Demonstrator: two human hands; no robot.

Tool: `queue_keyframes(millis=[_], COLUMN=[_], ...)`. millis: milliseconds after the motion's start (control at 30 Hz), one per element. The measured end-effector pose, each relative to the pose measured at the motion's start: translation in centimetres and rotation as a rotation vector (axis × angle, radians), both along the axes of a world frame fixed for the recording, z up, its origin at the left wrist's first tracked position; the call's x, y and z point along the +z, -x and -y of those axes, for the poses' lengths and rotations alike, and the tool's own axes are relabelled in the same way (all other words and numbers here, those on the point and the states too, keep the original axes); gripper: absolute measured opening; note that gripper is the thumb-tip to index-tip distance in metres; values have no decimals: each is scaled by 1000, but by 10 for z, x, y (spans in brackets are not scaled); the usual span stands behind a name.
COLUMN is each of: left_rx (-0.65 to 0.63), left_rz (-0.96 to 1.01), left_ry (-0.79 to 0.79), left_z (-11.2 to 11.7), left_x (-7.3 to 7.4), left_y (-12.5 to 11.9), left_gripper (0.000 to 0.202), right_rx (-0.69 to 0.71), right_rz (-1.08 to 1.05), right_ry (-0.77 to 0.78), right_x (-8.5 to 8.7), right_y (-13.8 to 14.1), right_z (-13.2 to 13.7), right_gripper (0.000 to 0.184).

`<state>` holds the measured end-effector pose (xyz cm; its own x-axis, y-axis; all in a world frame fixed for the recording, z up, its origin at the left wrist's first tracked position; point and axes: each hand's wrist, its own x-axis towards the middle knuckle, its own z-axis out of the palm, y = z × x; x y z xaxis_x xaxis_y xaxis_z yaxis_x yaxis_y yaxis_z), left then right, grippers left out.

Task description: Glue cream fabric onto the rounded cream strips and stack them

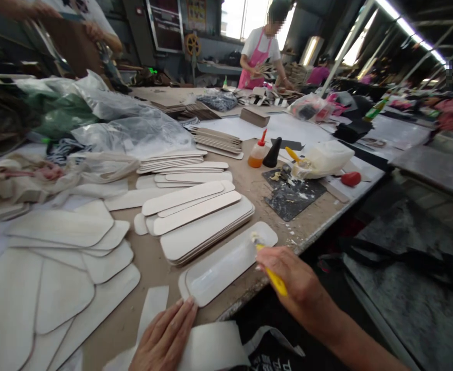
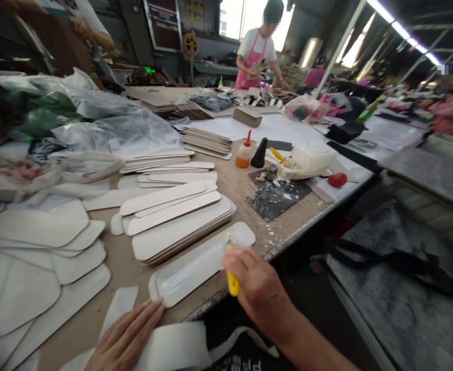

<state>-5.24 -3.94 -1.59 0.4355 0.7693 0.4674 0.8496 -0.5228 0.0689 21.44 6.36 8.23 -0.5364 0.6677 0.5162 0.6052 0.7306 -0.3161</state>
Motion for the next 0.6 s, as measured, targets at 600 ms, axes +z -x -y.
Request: queue_keyframes(millis=[600], left_rx=[57], left_rz=[3], left_ry=[38], left_z=[2], left_x=[8], left_y=[-4], left_gripper=[74], right_rx=[-142], right_rz=[-316], right_ry=[273], right_x=[-16], right_y=[11], right_z=[-19], right_gripper=[11])
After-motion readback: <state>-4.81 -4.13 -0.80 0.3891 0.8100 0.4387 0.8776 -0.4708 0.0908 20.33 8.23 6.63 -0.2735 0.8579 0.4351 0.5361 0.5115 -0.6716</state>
